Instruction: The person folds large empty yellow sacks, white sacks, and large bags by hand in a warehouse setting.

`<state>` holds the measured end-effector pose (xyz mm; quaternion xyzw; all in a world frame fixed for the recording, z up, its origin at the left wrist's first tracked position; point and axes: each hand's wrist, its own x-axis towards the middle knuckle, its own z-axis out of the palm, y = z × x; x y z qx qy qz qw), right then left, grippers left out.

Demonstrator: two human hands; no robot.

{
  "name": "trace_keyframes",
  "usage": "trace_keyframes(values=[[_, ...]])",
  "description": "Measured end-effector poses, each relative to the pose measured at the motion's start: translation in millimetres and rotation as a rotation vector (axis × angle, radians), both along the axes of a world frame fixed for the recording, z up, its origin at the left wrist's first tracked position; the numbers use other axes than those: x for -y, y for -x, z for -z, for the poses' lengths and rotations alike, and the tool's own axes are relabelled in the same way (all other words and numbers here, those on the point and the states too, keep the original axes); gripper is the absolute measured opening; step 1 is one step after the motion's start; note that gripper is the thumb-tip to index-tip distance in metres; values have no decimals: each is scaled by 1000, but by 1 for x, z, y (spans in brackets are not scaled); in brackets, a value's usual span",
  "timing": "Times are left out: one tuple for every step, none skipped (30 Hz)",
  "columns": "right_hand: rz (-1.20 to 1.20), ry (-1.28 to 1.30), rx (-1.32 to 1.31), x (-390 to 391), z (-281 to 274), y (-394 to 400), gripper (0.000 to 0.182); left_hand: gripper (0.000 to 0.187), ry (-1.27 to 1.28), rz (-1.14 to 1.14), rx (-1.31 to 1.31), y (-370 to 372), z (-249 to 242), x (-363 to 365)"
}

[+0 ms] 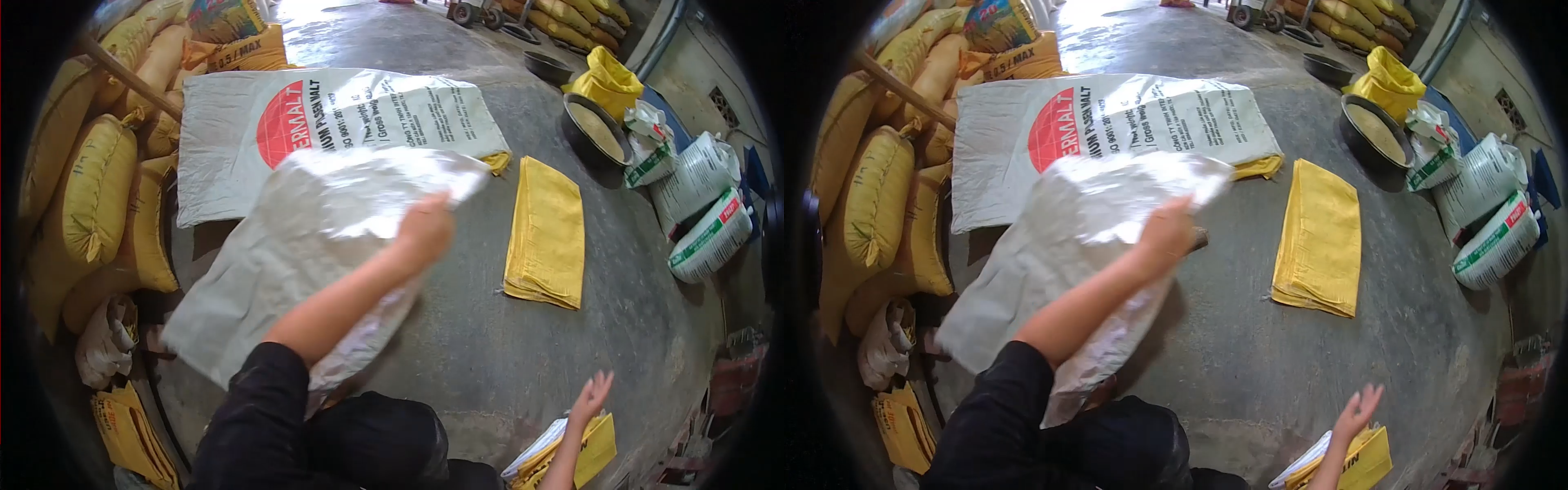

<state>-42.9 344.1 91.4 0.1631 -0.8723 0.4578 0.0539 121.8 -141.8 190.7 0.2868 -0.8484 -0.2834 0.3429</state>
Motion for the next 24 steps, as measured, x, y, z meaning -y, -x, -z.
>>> trace_keyframes(values=[[-74,120,97,21,-8,-3,57,34,-22,158,-66,20,-6,-24],[-53,138,271,47,-28,-9,61,38,-125,274,-15,44,-6,-48],[-28,157,445,70,-46,-16,65,41,-49,358,46,59,-9,-74],[-83,297,543,81,-48,-19,65,44,27,443,106,70,-12,-100],[-138,440,637,89,-49,-22,67,48,50,526,129,78,-8,-124],[-115,443,630,97,-54,-24,67,51,77,610,152,84,-3,-145],[-173,671,735,103,-61,-26,70,52,54,707,169,89,8,-163],[-234,901,832,104,-64,-26,73,52,29,803,187,91,20,-177],[-216,902,824,101,-61,-23,73,53,-58,927,231,89,29,-188],[-128,849,824,98,-53,-17,69,53,-147,1048,276,87,41,-200],[-40,796,825,95,-44,-12,65,54,-135,1120,219,82,61,-211],[44,732,773,94,-37,-10,52,56,-101,1193,246,71,63,-215],[90,705,802,94,-34,-11,49,58,-114,1232,231,61,81,-217],[137,680,831,91,-31,-14,46,59,-126,1273,217,51,99,-214],[155,686,826,83,-18,-11,46,60,-189,1226,367,42,103,-203],[177,625,831,72,0,-7,46,61,-248,1175,516,32,106,-189],[199,567,836,64,10,-6,47,61,-149,1082,533,22,121,-171],[215,578,830,60,11,-8,47,62,-49,986,546,14,135,-151],[282,605,879,60,12,-10,48,64,29,791,642,8,137,-134],[348,631,928,58,12,-12,50,68,81,636,703,4,154,-111],[359,642,925,57,14,-14,50,70,205,456,743,-1,169,-88],[359,475,967,56,18,-14,45,72,236,343,813,-6,167,-67],[355,304,1004,54,21,-13,40,74,264,226,879,-10,163,-46],[364,308,999,48,38,-11,40,77,261,152,931,-15,165,-20]])
